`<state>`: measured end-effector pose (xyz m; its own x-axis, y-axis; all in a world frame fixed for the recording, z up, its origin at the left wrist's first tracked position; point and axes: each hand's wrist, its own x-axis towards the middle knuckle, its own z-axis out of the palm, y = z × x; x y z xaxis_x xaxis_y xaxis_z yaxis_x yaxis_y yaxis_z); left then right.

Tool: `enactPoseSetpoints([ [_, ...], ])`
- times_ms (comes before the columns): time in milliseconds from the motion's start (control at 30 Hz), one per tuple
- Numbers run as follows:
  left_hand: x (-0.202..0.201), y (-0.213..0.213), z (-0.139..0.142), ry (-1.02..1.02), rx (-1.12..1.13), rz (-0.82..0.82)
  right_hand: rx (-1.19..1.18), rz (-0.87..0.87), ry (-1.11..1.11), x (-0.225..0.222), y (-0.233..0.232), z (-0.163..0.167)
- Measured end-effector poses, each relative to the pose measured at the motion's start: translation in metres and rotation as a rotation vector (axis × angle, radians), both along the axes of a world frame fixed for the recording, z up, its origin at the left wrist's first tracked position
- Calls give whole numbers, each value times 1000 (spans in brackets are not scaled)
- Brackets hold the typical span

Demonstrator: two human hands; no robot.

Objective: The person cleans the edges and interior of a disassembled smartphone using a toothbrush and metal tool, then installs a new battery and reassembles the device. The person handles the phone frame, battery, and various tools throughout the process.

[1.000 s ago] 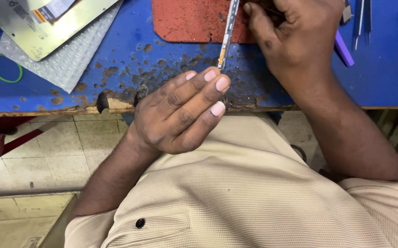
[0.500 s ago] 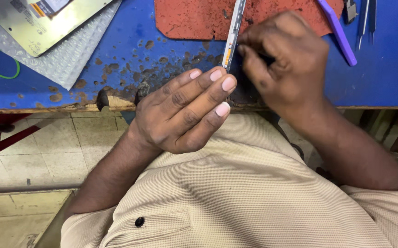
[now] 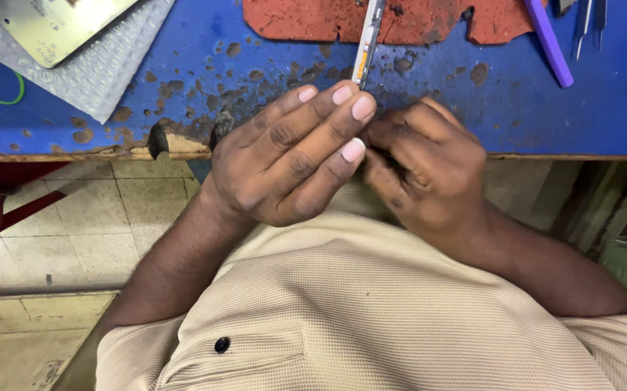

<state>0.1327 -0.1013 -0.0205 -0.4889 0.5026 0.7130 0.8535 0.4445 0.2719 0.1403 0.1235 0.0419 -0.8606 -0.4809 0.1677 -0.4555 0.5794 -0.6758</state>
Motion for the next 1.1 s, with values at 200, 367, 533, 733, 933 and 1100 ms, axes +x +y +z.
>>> enactPoseSetpoints([
  [200,0,4,-2,39,-14,32,-2,-16,-61,12,0,7],
  [367,2,3,2,1,22,23,-278,-86,-662,3,7,8],
  [533,2,4,5,-66,53,6,-469,-149,-992,-13,15,10],
  [733,1,6,11,-254,282,18,-249,-276,-303,-28,23,19],
  [933,-10,3,25,-428,754,29,188,-95,312,-44,42,8],
  [1100,-16,-2,33,-675,1294,-94,387,-226,450,-56,68,5],
])
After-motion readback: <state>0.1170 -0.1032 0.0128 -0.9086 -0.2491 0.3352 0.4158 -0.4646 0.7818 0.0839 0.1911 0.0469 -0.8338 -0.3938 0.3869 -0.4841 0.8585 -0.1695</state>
